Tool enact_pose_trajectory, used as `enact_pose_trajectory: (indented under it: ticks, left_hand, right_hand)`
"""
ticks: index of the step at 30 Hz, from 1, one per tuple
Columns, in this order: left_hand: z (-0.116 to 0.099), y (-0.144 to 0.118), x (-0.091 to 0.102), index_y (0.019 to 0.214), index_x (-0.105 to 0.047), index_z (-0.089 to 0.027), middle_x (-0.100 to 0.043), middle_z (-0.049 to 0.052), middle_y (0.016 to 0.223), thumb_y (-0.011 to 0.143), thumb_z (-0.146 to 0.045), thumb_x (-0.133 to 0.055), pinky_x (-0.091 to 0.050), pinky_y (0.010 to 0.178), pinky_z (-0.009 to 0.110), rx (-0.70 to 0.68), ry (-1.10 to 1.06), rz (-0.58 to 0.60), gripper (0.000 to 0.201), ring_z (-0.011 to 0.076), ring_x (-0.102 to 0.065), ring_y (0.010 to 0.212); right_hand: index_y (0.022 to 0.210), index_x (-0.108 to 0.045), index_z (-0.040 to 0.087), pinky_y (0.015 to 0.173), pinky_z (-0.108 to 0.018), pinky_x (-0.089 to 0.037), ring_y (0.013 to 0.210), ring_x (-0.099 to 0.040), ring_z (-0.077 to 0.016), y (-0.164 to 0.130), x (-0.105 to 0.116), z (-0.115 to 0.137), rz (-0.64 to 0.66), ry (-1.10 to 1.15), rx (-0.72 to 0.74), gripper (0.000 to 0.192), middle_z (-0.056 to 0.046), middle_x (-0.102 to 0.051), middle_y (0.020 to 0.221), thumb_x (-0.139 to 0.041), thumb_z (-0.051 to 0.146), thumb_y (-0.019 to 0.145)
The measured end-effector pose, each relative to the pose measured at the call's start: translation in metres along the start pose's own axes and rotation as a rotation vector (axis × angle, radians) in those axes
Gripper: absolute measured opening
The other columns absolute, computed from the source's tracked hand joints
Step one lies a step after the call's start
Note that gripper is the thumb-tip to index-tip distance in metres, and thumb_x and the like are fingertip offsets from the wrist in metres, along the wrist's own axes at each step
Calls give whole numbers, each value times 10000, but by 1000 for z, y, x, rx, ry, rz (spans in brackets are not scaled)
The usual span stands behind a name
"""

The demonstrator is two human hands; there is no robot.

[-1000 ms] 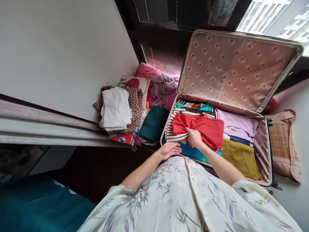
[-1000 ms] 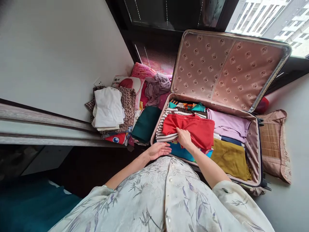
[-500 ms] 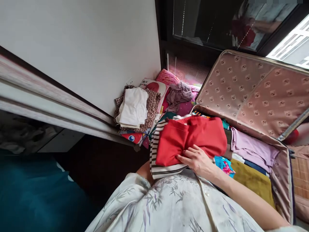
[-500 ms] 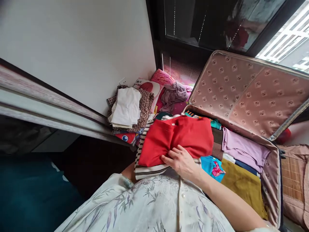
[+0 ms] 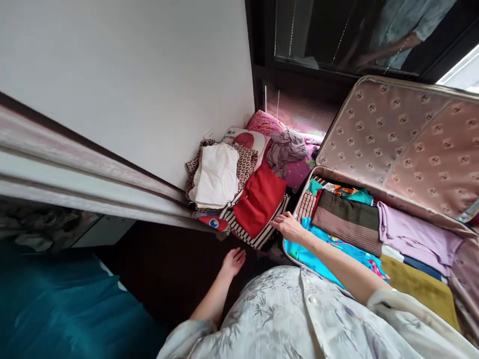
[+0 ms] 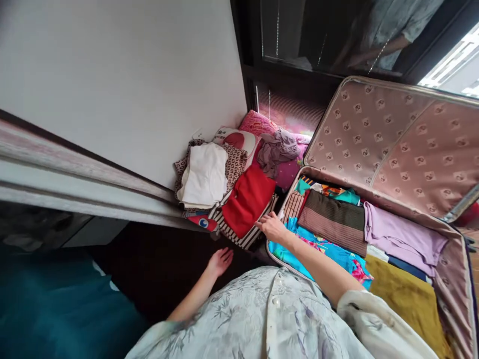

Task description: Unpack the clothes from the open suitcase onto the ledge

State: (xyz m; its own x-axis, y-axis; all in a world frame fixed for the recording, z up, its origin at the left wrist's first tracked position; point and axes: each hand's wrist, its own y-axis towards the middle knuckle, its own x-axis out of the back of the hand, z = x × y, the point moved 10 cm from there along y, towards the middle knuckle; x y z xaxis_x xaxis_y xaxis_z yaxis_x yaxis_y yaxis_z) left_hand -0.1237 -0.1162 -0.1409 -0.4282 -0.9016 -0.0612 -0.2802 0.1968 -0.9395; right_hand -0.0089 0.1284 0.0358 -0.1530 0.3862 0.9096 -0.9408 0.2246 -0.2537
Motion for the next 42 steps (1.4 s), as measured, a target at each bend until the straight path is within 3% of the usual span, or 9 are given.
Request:
enact_pose_trajectory:
  ticks: [4,7,11,14,19,25,31,34,42]
  left_hand:
    - [18,-2,28,914,-635,-184,-697,87,850,1020,-148,-426,-568,663,288,59,46,-73,236,173,-706,723]
    - [-11,-4,9,884,-630,-183,-718,83,831,960,-128,-523,-547,672,266,-92,104,-67,143,155,-705,695]
    - [-78,-26,-82,993,-671,-151,-746,76,869,907,-159,-597,-529,694,235,-412,255,101,114,134,-705,736]
    - [-102,-61,-170,983,-691,-136,-754,78,872,878,-187,-639,-529,703,236,-573,379,307,128,144,-706,760]
    - [-40,-110,-290,1027,-698,-134,-759,109,920,922,-261,-662,-546,728,261,-391,491,678,168,165,-714,793]
    - [65,-133,-359,1167,-640,-133,-719,224,1192,849,-674,-696,-539,994,526,112,391,908,630,337,-670,1179]
    - [61,-113,-334,897,-645,-162,-747,62,833,924,-256,-635,-567,865,340,94,225,623,98,200,-710,844]
    - [40,-120,-311,930,-678,-168,-768,53,877,953,-228,-527,-567,852,314,77,175,648,164,174,-707,812]
    - [-120,-132,-257,1039,-720,-194,-771,86,1069,883,-453,-568,-552,1016,428,-475,-88,685,339,273,-686,1141]
  right_hand:
    - [1446,-591,275,1055,-393,-363,1320,-514,-228,-56,15,-34,-244,60,-200,491,-105,-630,1422,-406,161,1006]
    - [1458,-574,214,1035,-419,-381,1373,-464,-281,-123,11,-93,-320,21,-494,497,-168,-558,1496,-402,175,993]
    - [1527,-470,146,1051,-494,-366,1451,-368,-376,-216,-18,-164,-262,-90,-853,692,-253,-418,1589,-553,136,840]
    - [1517,-469,137,1068,-474,-355,1422,-410,-362,-239,-34,-186,-172,-119,-889,718,-263,-442,1562,-580,123,808]
    - [1295,-637,139,898,-355,-422,1035,-629,-270,-233,-1,-211,-221,-42,-926,396,-186,-706,1149,-475,160,934]
    - [1160,-682,202,764,-300,-439,889,-644,-205,-211,38,-172,-281,13,-747,248,-102,-733,1084,-539,247,963]
    - [1030,-700,183,729,-281,-457,812,-647,-179,-174,4,-66,-193,66,-562,139,-62,-725,925,-645,239,915]
    - [1203,-674,221,820,-317,-474,947,-630,-216,-170,19,-44,-262,46,-539,276,-72,-712,1021,-657,271,932]
    - [1440,-520,266,902,-379,-442,1065,-520,-237,-79,117,0,-468,-160,-193,393,-109,-630,1208,-380,297,1074]
